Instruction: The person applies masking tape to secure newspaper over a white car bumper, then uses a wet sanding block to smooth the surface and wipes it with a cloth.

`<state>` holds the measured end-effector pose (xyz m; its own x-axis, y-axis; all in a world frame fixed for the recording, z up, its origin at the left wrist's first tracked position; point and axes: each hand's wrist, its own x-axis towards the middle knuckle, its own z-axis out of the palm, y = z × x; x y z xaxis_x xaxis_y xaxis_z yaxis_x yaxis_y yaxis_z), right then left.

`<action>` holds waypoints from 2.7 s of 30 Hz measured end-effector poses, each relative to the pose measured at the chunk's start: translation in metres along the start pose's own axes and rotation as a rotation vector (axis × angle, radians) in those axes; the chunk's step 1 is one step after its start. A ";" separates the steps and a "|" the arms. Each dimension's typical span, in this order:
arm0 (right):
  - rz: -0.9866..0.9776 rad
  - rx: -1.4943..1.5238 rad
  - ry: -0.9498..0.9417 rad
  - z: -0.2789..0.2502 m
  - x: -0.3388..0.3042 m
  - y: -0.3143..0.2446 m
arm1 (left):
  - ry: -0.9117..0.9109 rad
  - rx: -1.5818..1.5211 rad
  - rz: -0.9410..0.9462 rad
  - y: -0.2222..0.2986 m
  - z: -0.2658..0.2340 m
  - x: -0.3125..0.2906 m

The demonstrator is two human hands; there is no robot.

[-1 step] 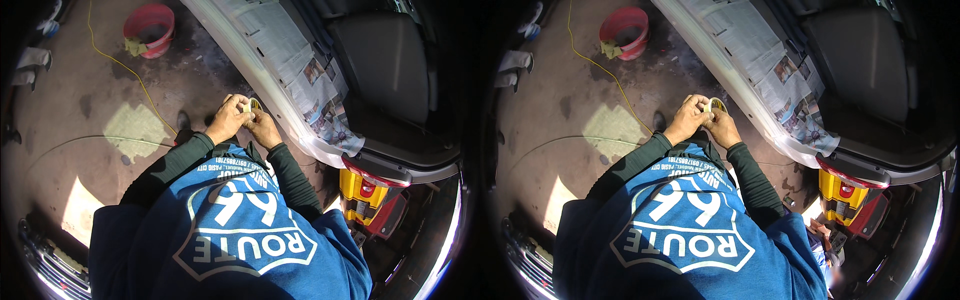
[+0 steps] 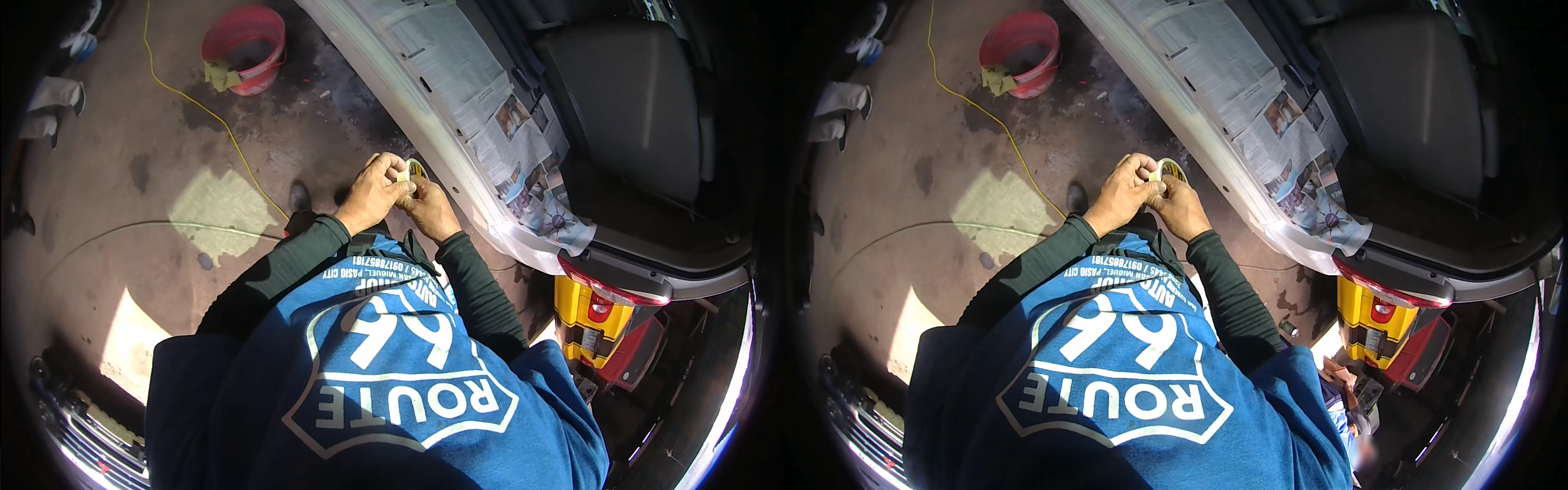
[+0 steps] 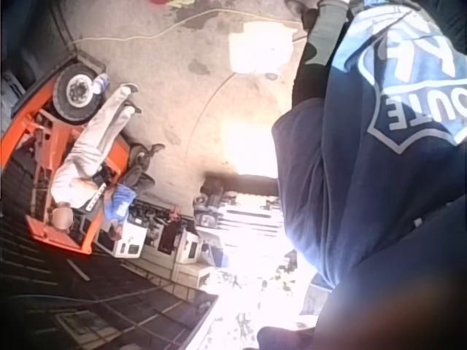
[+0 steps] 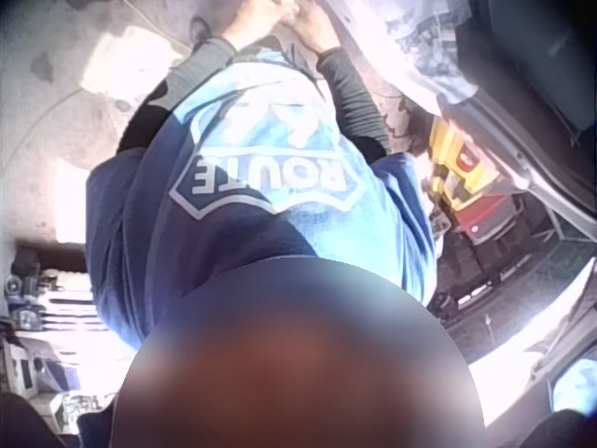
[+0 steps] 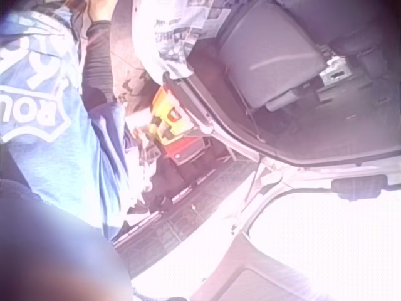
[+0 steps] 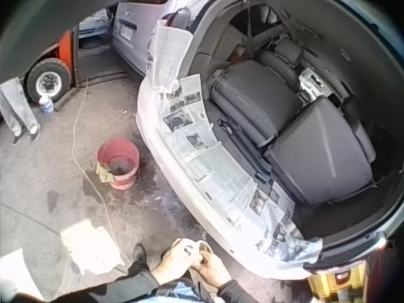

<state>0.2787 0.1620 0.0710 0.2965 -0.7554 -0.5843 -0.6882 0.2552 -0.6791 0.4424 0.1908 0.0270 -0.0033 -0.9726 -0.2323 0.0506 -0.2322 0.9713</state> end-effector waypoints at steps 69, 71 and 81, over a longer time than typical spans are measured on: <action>0.114 -0.087 0.383 -0.115 0.041 0.069 | -0.034 -0.166 -0.123 -0.029 0.100 0.094; 0.139 -0.172 0.372 -0.137 0.044 0.075 | -0.073 -0.320 -0.182 -0.048 0.120 0.099; -0.030 -0.989 0.278 -0.177 0.100 0.077 | 0.211 -0.758 -0.296 -0.110 0.212 0.148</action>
<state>0.1381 -0.0002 0.0388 0.2449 -0.8986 -0.3641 -0.9581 -0.2819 0.0514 0.2247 0.0707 -0.1033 0.0606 -0.8330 -0.5499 0.7344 -0.3359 0.5898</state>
